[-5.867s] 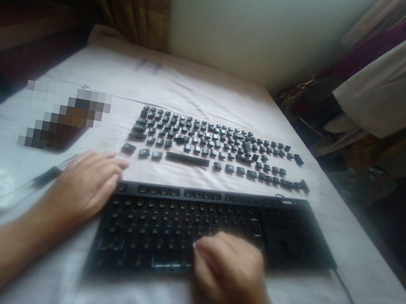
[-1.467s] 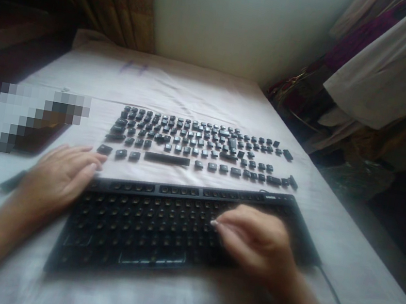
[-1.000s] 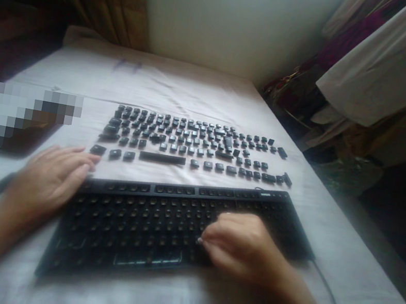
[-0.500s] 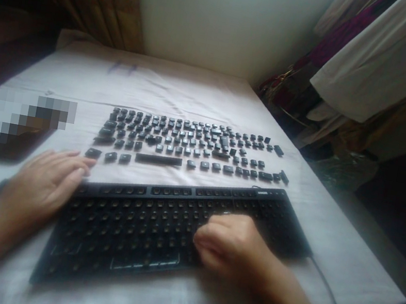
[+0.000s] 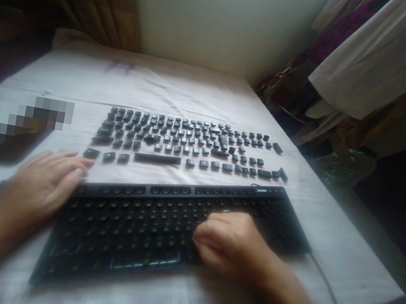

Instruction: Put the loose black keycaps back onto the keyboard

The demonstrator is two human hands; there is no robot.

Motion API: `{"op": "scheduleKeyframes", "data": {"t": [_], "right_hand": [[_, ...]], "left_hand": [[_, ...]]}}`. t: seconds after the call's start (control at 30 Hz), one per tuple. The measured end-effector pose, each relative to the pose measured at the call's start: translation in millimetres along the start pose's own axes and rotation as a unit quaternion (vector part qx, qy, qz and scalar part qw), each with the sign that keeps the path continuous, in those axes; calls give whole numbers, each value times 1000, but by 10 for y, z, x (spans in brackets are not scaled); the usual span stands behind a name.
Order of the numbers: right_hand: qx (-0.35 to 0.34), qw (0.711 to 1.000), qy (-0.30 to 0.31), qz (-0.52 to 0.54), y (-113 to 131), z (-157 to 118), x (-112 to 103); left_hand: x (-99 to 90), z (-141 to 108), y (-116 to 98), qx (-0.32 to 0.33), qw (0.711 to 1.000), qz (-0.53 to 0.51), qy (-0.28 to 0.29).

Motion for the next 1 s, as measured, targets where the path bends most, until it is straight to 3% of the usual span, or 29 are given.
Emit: {"op": "scheduleKeyframes", "data": {"t": [0.13, 0.23, 0.33, 0.63, 1.0], "right_hand": [[-6, 999, -26, 27, 31, 4, -178], [29, 996, -70, 41, 0, -12, -397], [46, 996, -67, 41, -34, -37, -484], [58, 996, 19, 59, -76, -61, -274], [61, 997, 40, 35, -84, -67, -161]], "left_hand": [[-4, 12, -11, 7, 1000, 7, -1], [-4, 10, -9, 8, 1000, 6, 1], [0, 1, 3, 3, 1000, 3, 0], [14, 7, 4, 8, 1000, 4, 12], [29, 5, 17, 14, 1000, 16, 10]]}}
Point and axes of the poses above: each hand's wrist, its own z-axis towards the middle knuckle, its own x-axis out of the palm, y = z × x, the point moved 6 cm from there along z, towards the middle knuckle, and after that the axes turned 10 degrees about z, right-handed, at the moved point
